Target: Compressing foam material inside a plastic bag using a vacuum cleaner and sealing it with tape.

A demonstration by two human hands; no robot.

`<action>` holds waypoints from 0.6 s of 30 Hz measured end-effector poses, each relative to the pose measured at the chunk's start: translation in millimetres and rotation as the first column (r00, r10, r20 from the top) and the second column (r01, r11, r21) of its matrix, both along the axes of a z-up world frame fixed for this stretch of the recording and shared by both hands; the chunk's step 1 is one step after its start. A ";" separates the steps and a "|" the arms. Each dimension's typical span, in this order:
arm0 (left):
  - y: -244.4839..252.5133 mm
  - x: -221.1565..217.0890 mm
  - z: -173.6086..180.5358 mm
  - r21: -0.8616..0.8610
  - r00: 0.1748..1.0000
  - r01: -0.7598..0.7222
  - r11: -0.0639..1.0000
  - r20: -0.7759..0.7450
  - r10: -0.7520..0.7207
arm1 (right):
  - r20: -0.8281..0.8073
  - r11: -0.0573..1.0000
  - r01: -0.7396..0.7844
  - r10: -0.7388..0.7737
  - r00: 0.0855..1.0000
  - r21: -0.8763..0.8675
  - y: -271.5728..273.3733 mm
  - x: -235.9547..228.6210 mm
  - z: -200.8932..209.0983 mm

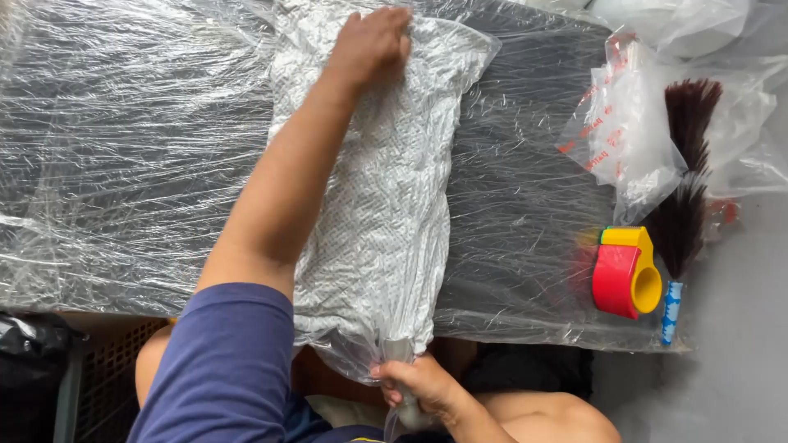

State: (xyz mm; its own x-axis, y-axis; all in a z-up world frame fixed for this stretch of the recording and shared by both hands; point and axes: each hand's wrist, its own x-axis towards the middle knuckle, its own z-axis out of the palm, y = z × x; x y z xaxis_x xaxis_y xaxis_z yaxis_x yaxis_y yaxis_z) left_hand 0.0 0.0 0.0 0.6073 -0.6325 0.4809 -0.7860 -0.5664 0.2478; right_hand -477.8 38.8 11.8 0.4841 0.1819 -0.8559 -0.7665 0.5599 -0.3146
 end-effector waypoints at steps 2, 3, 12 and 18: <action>-9.6 -11.1 -6.6 0.195 0.981 0.013 0.981 -0.191 0.025 | 0.001 1.000 0.018 -0.018 1.000 0.013 -1.5 -2.9 -3.7; -13.1 -11.4 -6.2 0.176 0.991 -0.020 0.984 -0.125 0.043 | 0.004 1.000 0.003 -0.003 1.000 0.020 -1.2 -1.7 -4.3; -41.4 5.1 -21.5 0.236 0.999 -0.042 0.971 -0.023 0.049 | 0.022 0.999 -0.040 0.040 0.999 0.002 -2.5 3.5 3.0; -51.8 -33.1 3.6 0.243 0.962 0.003 0.970 -0.267 0.064 | 0.055 0.999 -0.036 0.034 0.998 0.036 -2.3 4.2 4.7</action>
State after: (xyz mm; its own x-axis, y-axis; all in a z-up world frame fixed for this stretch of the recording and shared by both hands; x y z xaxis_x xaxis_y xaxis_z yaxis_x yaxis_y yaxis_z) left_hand -33.1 -51.8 3.6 0.7142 -0.6873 0.1327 -0.6895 -0.6580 0.3028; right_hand -473.6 36.5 16.5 0.5221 0.2304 -0.8212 -0.7684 0.5448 -0.3357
